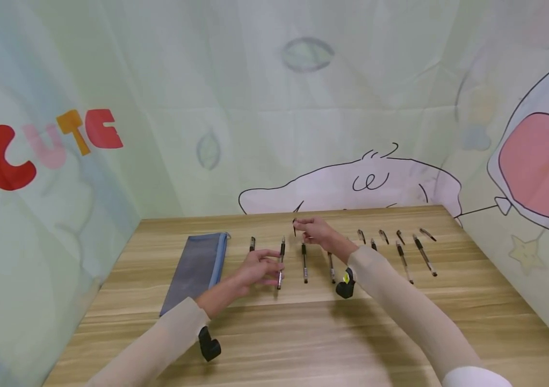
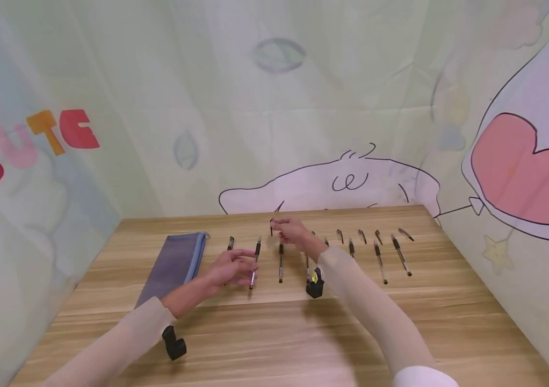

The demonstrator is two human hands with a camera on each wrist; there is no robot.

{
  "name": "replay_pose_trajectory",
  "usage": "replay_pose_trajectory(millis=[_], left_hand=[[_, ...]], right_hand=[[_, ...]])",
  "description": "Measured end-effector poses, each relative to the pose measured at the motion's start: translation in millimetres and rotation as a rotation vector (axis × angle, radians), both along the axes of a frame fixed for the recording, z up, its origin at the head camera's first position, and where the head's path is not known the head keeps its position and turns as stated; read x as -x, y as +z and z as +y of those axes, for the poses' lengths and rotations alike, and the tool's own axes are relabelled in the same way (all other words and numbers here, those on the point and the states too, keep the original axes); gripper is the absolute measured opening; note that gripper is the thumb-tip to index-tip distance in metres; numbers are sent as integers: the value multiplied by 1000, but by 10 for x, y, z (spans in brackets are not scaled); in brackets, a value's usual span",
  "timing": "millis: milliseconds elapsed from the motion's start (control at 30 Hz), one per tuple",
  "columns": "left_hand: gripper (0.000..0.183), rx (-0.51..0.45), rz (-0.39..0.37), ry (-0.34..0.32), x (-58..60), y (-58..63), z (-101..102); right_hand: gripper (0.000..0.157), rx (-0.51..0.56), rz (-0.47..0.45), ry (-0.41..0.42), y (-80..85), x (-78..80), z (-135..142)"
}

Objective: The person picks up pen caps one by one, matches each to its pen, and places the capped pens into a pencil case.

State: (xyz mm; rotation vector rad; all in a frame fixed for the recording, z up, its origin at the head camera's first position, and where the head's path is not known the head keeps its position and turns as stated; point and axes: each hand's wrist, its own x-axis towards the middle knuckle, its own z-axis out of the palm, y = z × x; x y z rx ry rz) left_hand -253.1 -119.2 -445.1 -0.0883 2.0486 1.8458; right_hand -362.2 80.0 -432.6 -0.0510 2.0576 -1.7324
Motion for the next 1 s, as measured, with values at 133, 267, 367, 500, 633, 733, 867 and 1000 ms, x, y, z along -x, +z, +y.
replay_pose_trajectory(millis=[133,267,367,500,633,733,867,1000], left_hand=[[42,3,-3,-2,7,-6,18],[42,-1,0,-14,5,-6,35],[42,-6,-1,-28,14,-11,53],[42,-14,-4,-42,40,-24,81],[44,-22,3,-43,48,-30,99],[45,-30,2,-39,46,-26,108],[45,-43,5,-39,38,-24,123],[44,-48,7,-34,26,-25,135]], right_hand=[[43,19,-7,5,-9,8,30],[43,13,12,11,-16,-4,54],[43,20,22,9,-23,-8,68],[37,37,31,4,-15,-11,78],[27,77,9,-11,8,-27,67],[26,116,-33,-25,16,-43,48],[36,122,-58,-27,20,-69,20],[45,110,-51,-24,21,-88,0]])
